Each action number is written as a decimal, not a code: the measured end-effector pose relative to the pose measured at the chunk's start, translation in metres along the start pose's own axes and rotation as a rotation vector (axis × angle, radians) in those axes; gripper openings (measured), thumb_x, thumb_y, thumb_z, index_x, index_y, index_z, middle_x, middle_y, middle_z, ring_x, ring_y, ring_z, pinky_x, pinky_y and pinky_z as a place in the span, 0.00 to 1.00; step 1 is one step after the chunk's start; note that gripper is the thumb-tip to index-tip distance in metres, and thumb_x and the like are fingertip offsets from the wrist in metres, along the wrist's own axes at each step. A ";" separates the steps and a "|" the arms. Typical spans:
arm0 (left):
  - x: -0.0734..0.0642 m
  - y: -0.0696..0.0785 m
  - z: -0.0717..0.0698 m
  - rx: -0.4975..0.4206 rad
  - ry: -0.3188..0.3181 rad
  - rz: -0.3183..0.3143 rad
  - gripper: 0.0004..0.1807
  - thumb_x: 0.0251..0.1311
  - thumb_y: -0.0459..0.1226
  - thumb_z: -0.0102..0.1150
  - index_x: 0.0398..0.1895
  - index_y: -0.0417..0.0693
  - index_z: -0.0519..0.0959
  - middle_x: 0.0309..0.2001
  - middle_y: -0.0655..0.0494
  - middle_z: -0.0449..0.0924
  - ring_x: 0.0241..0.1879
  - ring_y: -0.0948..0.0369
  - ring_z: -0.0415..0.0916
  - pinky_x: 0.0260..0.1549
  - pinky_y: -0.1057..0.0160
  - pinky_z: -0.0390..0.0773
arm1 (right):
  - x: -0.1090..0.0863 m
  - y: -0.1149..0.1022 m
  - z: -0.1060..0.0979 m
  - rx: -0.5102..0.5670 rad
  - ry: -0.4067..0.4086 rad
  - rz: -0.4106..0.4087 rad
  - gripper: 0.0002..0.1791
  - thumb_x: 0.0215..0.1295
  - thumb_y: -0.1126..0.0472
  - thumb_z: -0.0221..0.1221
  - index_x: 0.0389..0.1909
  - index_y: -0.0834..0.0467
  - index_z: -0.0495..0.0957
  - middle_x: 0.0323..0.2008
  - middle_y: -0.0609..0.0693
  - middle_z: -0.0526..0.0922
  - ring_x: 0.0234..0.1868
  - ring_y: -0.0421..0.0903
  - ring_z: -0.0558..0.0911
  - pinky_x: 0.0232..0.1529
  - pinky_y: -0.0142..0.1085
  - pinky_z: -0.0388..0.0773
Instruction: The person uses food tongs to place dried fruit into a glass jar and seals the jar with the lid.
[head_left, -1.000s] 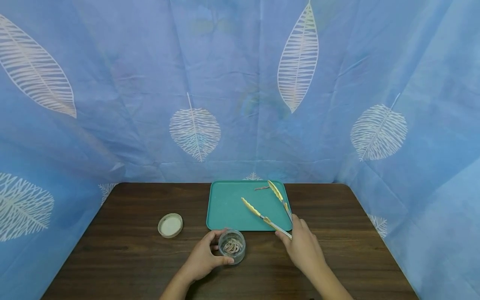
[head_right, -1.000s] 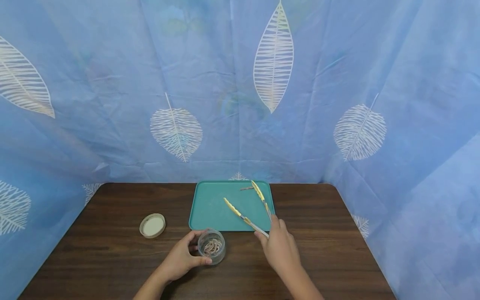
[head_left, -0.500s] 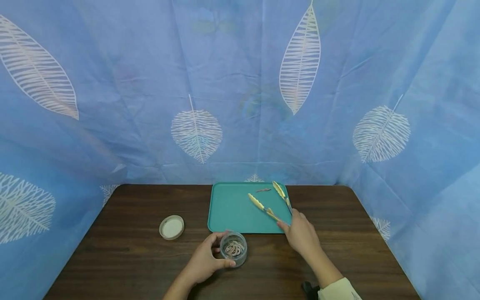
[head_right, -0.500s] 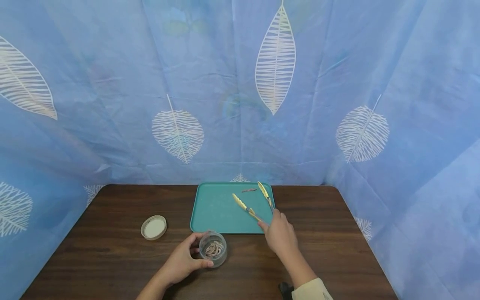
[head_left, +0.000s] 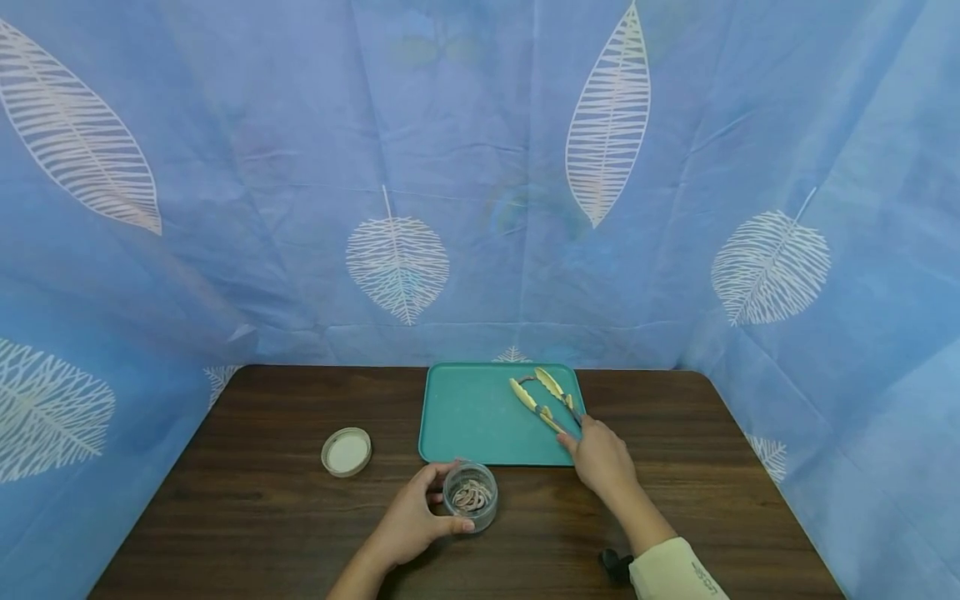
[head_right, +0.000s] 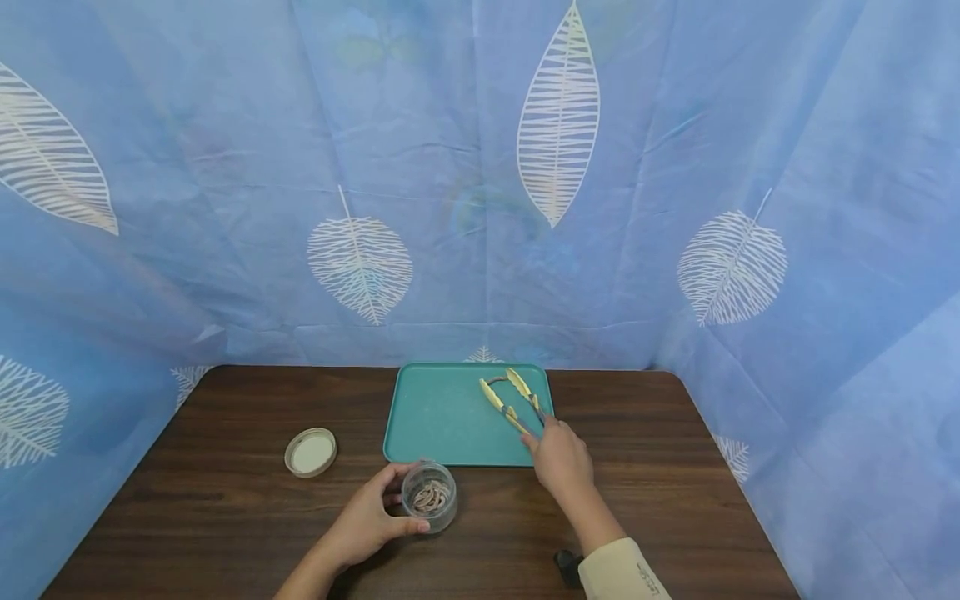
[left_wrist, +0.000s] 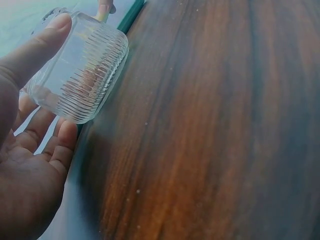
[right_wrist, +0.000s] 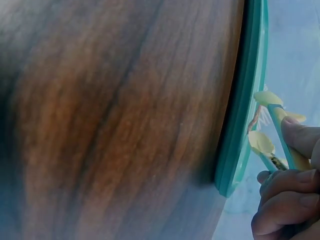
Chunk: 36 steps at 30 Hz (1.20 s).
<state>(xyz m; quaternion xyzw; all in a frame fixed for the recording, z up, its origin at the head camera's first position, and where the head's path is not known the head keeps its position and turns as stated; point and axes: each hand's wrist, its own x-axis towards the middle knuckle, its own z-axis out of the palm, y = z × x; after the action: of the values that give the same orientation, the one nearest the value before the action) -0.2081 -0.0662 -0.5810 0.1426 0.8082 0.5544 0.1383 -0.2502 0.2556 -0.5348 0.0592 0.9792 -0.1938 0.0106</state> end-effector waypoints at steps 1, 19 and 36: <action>0.000 0.000 0.000 0.002 0.001 -0.001 0.49 0.52 0.46 0.87 0.77 0.50 0.72 0.66 0.48 0.82 0.63 0.51 0.80 0.60 0.59 0.83 | 0.000 0.000 0.000 -0.004 0.003 -0.001 0.39 0.82 0.46 0.61 0.76 0.73 0.68 0.71 0.75 0.76 0.68 0.74 0.79 0.65 0.66 0.81; -0.001 0.001 -0.001 0.024 0.014 0.027 0.47 0.53 0.46 0.87 0.76 0.51 0.73 0.64 0.48 0.83 0.63 0.50 0.80 0.60 0.63 0.83 | -0.003 0.005 0.003 0.031 0.043 -0.001 0.37 0.80 0.48 0.63 0.78 0.68 0.70 0.73 0.72 0.75 0.66 0.73 0.81 0.62 0.66 0.82; 0.000 -0.002 0.000 0.000 0.007 0.007 0.48 0.52 0.46 0.87 0.76 0.51 0.73 0.64 0.49 0.83 0.62 0.52 0.80 0.60 0.61 0.83 | -0.008 0.006 -0.002 0.012 0.083 -0.002 0.35 0.80 0.49 0.63 0.75 0.69 0.72 0.68 0.71 0.80 0.62 0.71 0.84 0.60 0.66 0.83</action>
<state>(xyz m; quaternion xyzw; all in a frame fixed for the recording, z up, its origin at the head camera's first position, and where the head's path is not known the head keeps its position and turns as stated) -0.2081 -0.0670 -0.5828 0.1436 0.8080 0.5556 0.1335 -0.2416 0.2609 -0.5345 0.0662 0.9776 -0.1973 -0.0306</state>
